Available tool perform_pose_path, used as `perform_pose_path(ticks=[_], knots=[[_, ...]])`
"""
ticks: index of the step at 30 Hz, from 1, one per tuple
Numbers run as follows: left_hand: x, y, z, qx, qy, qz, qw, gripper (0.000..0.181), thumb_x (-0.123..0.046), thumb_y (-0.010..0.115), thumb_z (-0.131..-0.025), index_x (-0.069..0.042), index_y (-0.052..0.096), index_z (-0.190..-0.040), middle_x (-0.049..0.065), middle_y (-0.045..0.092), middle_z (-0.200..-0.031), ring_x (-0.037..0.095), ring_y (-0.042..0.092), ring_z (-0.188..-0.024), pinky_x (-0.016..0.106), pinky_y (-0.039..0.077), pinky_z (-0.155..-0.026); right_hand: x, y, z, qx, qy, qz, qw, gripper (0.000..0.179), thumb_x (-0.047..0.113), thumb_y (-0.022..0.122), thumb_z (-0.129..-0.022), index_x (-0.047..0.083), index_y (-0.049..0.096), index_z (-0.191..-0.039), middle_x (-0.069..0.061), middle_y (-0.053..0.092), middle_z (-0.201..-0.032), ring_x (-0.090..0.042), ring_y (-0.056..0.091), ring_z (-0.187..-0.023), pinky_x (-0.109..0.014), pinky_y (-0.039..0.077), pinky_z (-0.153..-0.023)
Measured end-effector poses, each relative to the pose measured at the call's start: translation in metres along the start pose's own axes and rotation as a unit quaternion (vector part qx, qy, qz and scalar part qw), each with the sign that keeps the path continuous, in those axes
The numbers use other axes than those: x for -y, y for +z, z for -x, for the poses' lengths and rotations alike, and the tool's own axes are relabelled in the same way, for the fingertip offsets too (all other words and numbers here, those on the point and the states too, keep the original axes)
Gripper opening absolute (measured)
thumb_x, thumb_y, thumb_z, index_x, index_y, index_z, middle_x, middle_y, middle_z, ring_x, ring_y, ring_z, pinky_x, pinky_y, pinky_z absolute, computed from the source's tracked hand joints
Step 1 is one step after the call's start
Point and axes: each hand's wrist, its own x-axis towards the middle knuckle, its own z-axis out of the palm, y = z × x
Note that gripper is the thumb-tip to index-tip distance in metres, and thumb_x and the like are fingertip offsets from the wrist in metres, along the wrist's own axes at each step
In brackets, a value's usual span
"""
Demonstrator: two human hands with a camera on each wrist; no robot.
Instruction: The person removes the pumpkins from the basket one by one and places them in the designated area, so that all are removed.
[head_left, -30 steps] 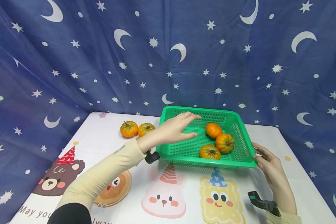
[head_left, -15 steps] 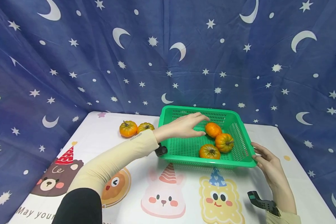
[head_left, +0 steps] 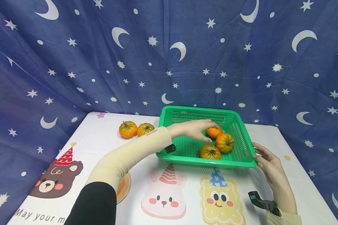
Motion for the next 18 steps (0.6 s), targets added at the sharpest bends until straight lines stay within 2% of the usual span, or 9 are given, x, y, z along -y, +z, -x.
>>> perform_pose_path(ticks=[3,7,10,12,15,18], knots=[[0.001,0.005,-0.008,0.025,0.012,-0.024,0.9993,0.063,-0.035,0.064,-0.090,-0.021,0.038,-0.146,-0.002,0.039,-0.150,0.016,0.041,-0.136,0.033,0.037,-0.111,-0.018,-0.008,-0.010,-0.001,-0.001,-0.008,1.0000,0.050,0.014,0.060,-0.093,0.022,0.048,-0.141,0.011,0.052,-0.117,-0.002,0.059,-0.097,-0.017,0.054,-0.074],[0.001,0.011,-0.016,0.055,0.014,-0.035,0.9978,0.068,-0.035,0.067,-0.088,-0.022,0.036,-0.147,-0.005,0.037,-0.153,0.013,0.038,-0.138,0.031,0.035,-0.112,-0.023,-0.010,-0.014,-0.002,0.003,-0.009,0.9999,0.051,0.014,0.060,-0.093,0.022,0.048,-0.142,0.009,0.053,-0.117,-0.004,0.059,-0.098,-0.019,0.054,-0.074],[0.002,0.014,-0.019,0.069,0.016,-0.024,0.9972,0.069,-0.033,0.068,-0.087,-0.023,0.036,-0.147,-0.005,0.037,-0.152,0.013,0.038,-0.138,0.031,0.035,-0.112,-0.014,-0.007,-0.009,0.005,0.010,0.014,0.9998,0.051,0.017,0.058,-0.093,0.025,0.046,-0.142,0.012,0.052,-0.117,-0.002,0.058,-0.098,-0.017,0.054,-0.075],[0.003,0.016,-0.021,0.076,0.019,-0.018,0.9968,0.070,-0.031,0.069,-0.087,-0.024,0.036,-0.147,-0.004,0.037,-0.152,0.014,0.039,-0.137,0.030,0.035,-0.112,-0.007,-0.003,-0.005,-0.004,0.005,-0.004,1.0000,0.050,0.014,0.059,-0.093,0.021,0.048,-0.141,0.010,0.053,-0.115,-0.002,0.059,-0.095,-0.017,0.053,-0.073],[0.005,0.020,-0.023,0.086,0.026,-0.016,0.9958,0.071,-0.032,0.070,-0.086,-0.025,0.035,-0.147,-0.004,0.037,-0.152,0.013,0.041,-0.136,0.029,0.037,-0.110,0.008,0.002,0.003,0.006,0.006,0.011,0.9999,0.053,0.014,0.056,-0.093,0.018,0.044,-0.144,0.011,0.051,-0.116,-0.001,0.057,-0.097,-0.016,0.053,-0.075],[0.005,0.024,-0.025,0.096,0.030,-0.018,0.9948,0.073,-0.031,0.072,-0.084,-0.025,0.036,-0.147,-0.003,0.037,-0.152,0.012,0.040,-0.136,0.029,0.036,-0.111,0.012,0.004,0.006,-0.003,0.005,-0.001,1.0000,0.051,0.012,0.057,-0.093,0.016,0.046,-0.143,0.009,0.051,-0.115,-0.002,0.057,-0.096,-0.016,0.053,-0.074]])
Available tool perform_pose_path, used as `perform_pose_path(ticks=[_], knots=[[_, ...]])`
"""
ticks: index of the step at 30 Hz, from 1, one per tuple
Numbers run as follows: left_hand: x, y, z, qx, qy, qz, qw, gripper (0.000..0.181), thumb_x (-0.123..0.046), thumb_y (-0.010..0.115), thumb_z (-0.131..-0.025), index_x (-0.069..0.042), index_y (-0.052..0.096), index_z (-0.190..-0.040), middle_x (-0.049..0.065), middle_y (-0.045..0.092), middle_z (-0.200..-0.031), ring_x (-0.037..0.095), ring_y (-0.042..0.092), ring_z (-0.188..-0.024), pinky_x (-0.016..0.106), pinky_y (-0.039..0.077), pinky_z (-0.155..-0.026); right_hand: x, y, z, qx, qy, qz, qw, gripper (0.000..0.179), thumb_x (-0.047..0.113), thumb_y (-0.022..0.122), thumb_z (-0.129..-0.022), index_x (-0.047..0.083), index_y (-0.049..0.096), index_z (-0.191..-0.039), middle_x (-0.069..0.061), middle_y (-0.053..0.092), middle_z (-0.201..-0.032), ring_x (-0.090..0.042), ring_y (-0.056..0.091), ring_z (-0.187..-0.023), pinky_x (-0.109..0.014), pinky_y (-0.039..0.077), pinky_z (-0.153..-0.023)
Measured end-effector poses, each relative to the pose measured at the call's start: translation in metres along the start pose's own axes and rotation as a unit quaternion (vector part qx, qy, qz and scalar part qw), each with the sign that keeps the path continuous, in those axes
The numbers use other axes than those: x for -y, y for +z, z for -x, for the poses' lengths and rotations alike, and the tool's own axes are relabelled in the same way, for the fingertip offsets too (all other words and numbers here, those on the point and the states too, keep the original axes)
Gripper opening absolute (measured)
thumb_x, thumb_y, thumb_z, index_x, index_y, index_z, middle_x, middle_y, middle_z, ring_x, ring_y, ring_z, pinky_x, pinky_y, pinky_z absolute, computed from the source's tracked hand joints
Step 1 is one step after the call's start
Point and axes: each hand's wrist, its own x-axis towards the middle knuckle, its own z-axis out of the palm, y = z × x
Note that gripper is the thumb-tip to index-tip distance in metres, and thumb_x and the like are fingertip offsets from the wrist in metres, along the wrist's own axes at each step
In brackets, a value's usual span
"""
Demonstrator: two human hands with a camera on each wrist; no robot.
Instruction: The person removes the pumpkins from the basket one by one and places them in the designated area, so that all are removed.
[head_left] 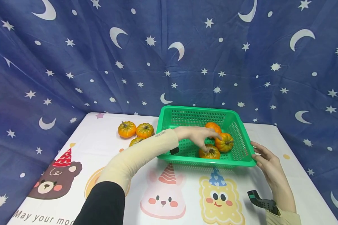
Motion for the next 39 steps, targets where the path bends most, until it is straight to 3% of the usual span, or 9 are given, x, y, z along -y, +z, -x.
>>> perform_pose_path(ticks=[3,7,14,16,20,23,26,39], knots=[[-0.001,0.003,0.000,0.009,0.001,-0.006,0.9999,0.074,-0.029,0.074,-0.083,-0.025,0.037,-0.147,-0.002,0.039,-0.151,0.013,0.040,-0.137,0.030,0.035,-0.112,0.001,0.001,0.001,-0.003,-0.001,-0.002,1.0000,0.049,0.012,0.058,-0.093,0.019,0.048,-0.141,0.011,0.052,-0.114,-0.001,0.058,-0.094,-0.016,0.052,-0.073],[-0.003,0.007,0.001,0.027,0.003,-0.013,0.9995,0.078,-0.024,0.076,-0.079,-0.026,0.037,-0.147,-0.001,0.042,-0.147,0.015,0.043,-0.134,0.029,0.037,-0.110,0.012,0.005,0.006,0.001,0.006,0.012,0.9999,0.052,0.011,0.055,-0.094,0.014,0.043,-0.145,0.010,0.049,-0.114,0.000,0.056,-0.094,-0.014,0.051,-0.074],[0.000,0.014,-0.002,0.037,0.014,-0.020,0.9990,0.080,-0.021,0.078,-0.075,-0.028,0.039,-0.145,-0.001,0.046,-0.142,0.012,0.046,-0.126,0.024,0.040,-0.102,-0.056,-0.019,-0.031,-0.014,-0.012,0.009,0.9998,0.051,0.021,0.061,-0.094,0.024,0.045,-0.143,0.005,0.048,-0.124,-0.005,0.056,-0.100,-0.015,0.053,-0.073],[0.001,0.016,-0.002,0.039,0.013,-0.021,0.9990,0.080,-0.019,0.078,-0.075,-0.029,0.040,-0.145,-0.002,0.047,-0.138,0.010,0.046,-0.121,0.024,0.042,-0.097,-0.050,-0.017,-0.028,-0.019,-0.007,0.005,0.9998,0.050,0.018,0.061,-0.094,0.023,0.047,-0.142,0.005,0.049,-0.123,-0.005,0.057,-0.099,-0.016,0.053,-0.073],[0.003,0.020,-0.003,0.044,0.016,-0.030,0.9984,0.082,-0.019,0.079,-0.075,-0.031,0.039,-0.145,-0.004,0.048,-0.132,0.009,0.045,-0.114,0.024,0.042,-0.091,-0.012,-0.004,-0.007,-0.003,-0.001,0.021,0.9998,0.051,0.013,0.056,-0.095,0.019,0.044,-0.144,0.011,0.050,-0.116,0.000,0.057,-0.096,-0.016,0.052,-0.074],[0.005,0.024,-0.004,0.050,0.021,-0.039,0.9978,0.084,-0.020,0.080,-0.075,-0.031,0.037,-0.147,-0.003,0.047,-0.135,0.009,0.044,-0.118,0.024,0.041,-0.096,0.017,0.007,0.009,0.009,0.002,0.032,0.9994,0.053,0.010,0.052,-0.095,0.011,0.038,-0.147,0.014,0.048,-0.112,0.004,0.055,-0.094,-0.014,0.051,-0.074],[0.006,0.026,-0.005,0.055,0.025,-0.046,0.9971,0.085,-0.021,0.079,-0.076,-0.031,0.035,-0.148,-0.003,0.045,-0.141,0.009,0.042,-0.123,0.023,0.038,-0.102,0.030,0.013,0.017,0.008,0.001,0.021,0.9997,0.053,0.007,0.051,-0.096,0.005,0.036,-0.146,0.014,0.048,-0.110,0.004,0.054,-0.091,-0.013,0.050,-0.073],[0.006,0.026,-0.005,0.068,0.023,-0.060,0.9956,0.084,-0.017,0.077,-0.077,-0.031,0.034,-0.148,-0.003,0.043,-0.141,0.009,0.043,-0.124,0.024,0.039,-0.104,0.013,0.007,0.009,0.000,-0.004,0.015,0.9999,0.050,0.010,0.053,-0.095,0.014,0.045,-0.143,0.011,0.051,-0.112,0.001,0.057,-0.093,-0.015,0.052,-0.072]])
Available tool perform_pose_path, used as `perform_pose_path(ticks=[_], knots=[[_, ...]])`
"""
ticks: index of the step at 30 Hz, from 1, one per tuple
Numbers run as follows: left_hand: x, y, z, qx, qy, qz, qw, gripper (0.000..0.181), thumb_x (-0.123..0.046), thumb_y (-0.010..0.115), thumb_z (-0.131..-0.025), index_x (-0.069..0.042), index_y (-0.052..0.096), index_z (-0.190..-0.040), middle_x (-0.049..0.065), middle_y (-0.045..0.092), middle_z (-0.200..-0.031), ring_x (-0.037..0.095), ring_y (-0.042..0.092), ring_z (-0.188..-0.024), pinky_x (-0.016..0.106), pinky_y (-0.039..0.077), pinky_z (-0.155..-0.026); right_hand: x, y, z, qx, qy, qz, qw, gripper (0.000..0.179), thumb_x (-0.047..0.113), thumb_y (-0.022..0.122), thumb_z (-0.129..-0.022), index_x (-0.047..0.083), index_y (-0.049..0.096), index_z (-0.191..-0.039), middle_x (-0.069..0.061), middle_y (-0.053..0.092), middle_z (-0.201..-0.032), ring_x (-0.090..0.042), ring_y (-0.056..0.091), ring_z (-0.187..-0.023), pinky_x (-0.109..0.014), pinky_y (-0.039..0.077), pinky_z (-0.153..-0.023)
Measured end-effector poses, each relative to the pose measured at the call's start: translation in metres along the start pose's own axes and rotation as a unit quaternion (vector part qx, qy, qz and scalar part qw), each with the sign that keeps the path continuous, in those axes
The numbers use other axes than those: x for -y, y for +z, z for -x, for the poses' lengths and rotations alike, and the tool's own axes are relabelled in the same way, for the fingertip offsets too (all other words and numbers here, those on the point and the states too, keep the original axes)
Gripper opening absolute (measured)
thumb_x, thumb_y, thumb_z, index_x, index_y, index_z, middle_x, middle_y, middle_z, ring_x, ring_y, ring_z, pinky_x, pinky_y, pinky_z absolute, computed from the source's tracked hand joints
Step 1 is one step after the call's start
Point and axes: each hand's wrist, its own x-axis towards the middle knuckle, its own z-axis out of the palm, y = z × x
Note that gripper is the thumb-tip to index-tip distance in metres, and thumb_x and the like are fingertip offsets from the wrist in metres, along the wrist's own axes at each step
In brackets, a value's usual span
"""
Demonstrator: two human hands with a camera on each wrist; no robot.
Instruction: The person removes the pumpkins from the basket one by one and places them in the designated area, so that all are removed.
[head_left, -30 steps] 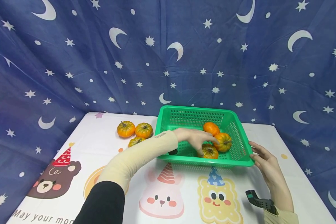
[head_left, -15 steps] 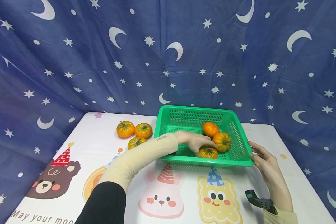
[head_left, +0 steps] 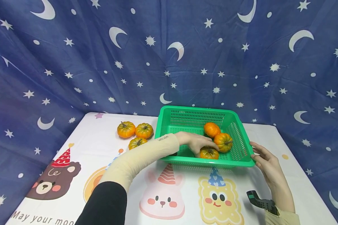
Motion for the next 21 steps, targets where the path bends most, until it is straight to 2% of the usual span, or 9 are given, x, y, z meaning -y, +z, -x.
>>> perform_pose_path(ticks=[4,8,15,21], knots=[[-0.001,-0.002,0.003,0.002,0.000,0.005,1.0000,0.085,-0.015,0.079,-0.075,-0.030,0.036,-0.147,-0.003,0.044,-0.138,0.009,0.044,-0.122,0.025,0.040,-0.103,0.009,0.003,0.004,0.007,0.000,0.011,0.9999,0.051,0.010,0.052,-0.095,0.011,0.041,-0.145,0.013,0.050,-0.111,0.003,0.056,-0.093,-0.013,0.051,-0.073],[0.001,-0.002,0.004,0.003,-0.001,0.008,1.0000,0.086,-0.014,0.080,-0.073,-0.030,0.036,-0.146,-0.003,0.045,-0.137,0.009,0.044,-0.121,0.026,0.040,-0.102,0.016,0.005,0.008,0.008,-0.002,-0.001,1.0000,0.052,0.008,0.052,-0.095,0.007,0.039,-0.146,0.013,0.050,-0.110,0.004,0.056,-0.091,-0.013,0.051,-0.072],[0.004,-0.006,0.007,-0.003,-0.011,0.006,0.9999,0.083,-0.020,0.080,-0.075,-0.033,0.037,-0.145,-0.004,0.043,-0.138,0.009,0.043,-0.123,0.028,0.040,-0.104,0.015,0.006,0.009,0.010,-0.007,-0.002,0.9999,0.052,0.007,0.051,-0.096,0.004,0.038,-0.146,0.013,0.050,-0.111,0.004,0.057,-0.091,-0.013,0.051,-0.073],[0.004,-0.016,0.011,-0.017,-0.014,0.013,0.9997,0.082,-0.016,0.080,-0.074,-0.032,0.039,-0.143,-0.004,0.042,-0.141,0.011,0.043,-0.124,0.028,0.041,-0.103,0.017,0.006,0.009,0.017,-0.013,-0.013,0.9997,0.052,0.008,0.052,-0.096,0.004,0.038,-0.145,0.012,0.050,-0.111,0.003,0.057,-0.090,-0.013,0.051,-0.072]])
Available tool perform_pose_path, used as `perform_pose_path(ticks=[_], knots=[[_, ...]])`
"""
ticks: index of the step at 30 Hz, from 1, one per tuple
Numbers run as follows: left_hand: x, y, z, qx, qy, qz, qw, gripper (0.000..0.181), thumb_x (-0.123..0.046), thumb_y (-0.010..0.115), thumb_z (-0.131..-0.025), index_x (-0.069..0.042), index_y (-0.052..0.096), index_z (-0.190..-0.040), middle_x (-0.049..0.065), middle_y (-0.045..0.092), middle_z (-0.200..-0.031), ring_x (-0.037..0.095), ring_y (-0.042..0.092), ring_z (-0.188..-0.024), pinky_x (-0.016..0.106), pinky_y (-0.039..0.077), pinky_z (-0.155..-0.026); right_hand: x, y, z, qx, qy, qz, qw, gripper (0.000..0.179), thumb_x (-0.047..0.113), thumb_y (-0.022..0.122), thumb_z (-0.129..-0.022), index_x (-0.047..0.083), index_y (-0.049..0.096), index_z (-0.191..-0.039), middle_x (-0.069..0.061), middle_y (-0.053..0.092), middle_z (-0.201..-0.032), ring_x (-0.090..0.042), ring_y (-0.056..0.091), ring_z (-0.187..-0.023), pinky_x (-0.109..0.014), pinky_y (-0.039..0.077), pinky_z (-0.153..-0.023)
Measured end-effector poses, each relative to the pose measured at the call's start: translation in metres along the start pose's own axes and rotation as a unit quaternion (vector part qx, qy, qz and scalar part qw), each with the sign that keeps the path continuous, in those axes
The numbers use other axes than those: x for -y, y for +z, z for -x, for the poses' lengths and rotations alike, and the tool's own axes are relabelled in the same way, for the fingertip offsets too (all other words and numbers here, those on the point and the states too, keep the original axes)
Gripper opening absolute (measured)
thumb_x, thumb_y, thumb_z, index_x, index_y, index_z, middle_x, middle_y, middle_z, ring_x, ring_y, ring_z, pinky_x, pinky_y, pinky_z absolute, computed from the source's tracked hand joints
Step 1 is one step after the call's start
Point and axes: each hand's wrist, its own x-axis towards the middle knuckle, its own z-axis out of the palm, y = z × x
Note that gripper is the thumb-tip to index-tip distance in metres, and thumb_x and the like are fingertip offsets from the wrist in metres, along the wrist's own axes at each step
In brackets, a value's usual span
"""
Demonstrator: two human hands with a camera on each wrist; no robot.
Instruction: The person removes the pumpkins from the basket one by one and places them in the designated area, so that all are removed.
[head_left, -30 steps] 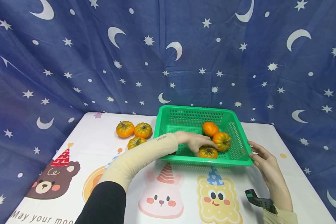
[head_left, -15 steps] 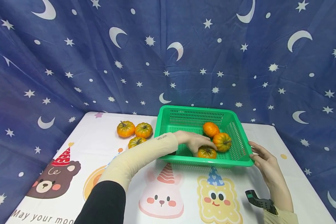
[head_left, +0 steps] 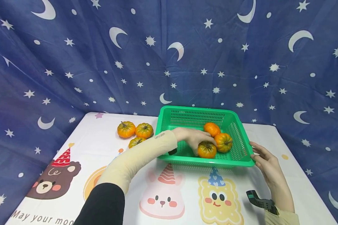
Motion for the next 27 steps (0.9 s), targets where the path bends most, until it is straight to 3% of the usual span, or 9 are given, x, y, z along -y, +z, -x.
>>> perform_pose_path(ticks=[11,13,18,20,27], knots=[[-0.002,-0.018,0.011,-0.023,-0.039,-0.005,0.9989,0.085,-0.019,0.080,-0.073,-0.034,0.036,-0.145,-0.003,0.040,-0.146,0.015,0.043,-0.130,0.036,0.040,-0.107,0.000,0.000,-0.002,-0.009,0.015,0.018,0.9997,0.053,0.009,0.051,-0.096,0.004,0.036,-0.146,0.011,0.048,-0.112,0.003,0.055,-0.092,-0.013,0.051,-0.072],[-0.002,-0.020,0.013,-0.026,-0.043,-0.005,0.9987,0.085,-0.020,0.080,-0.074,-0.034,0.036,-0.145,-0.003,0.038,-0.148,0.016,0.041,-0.132,0.037,0.040,-0.107,-0.024,-0.009,-0.014,-0.014,0.007,0.020,0.9997,0.053,0.012,0.054,-0.096,0.010,0.039,-0.146,0.009,0.049,-0.115,0.002,0.056,-0.094,-0.013,0.052,-0.073],[-0.002,-0.025,0.019,-0.033,-0.061,-0.005,0.9976,0.084,-0.022,0.079,-0.074,-0.033,0.036,-0.145,0.002,0.031,-0.154,0.020,0.036,-0.139,0.040,0.038,-0.110,-0.044,-0.017,-0.023,-0.014,-0.004,0.012,0.9998,0.051,0.017,0.058,-0.094,0.018,0.045,-0.143,0.009,0.051,-0.117,0.000,0.058,-0.096,-0.015,0.053,-0.073],[-0.002,-0.026,0.021,-0.036,-0.068,-0.005,0.9970,0.084,-0.023,0.079,-0.074,-0.034,0.036,-0.145,0.002,0.030,-0.155,0.020,0.036,-0.139,0.039,0.039,-0.108,-0.027,-0.011,-0.014,-0.011,0.000,0.002,0.9999,0.050,0.014,0.057,-0.093,0.016,0.046,-0.142,0.010,0.052,-0.115,-0.002,0.058,-0.095,-0.016,0.053,-0.073],[-0.006,-0.031,0.031,-0.057,-0.075,-0.006,0.9955,0.082,-0.024,0.079,-0.072,-0.033,0.038,-0.144,0.003,0.033,-0.152,0.019,0.042,-0.132,0.036,0.044,-0.101,-0.004,-0.001,-0.002,-0.013,0.009,0.028,0.9995,0.052,0.012,0.052,-0.096,0.009,0.040,-0.146,0.013,0.049,-0.112,0.003,0.055,-0.094,-0.013,0.051,-0.074]])
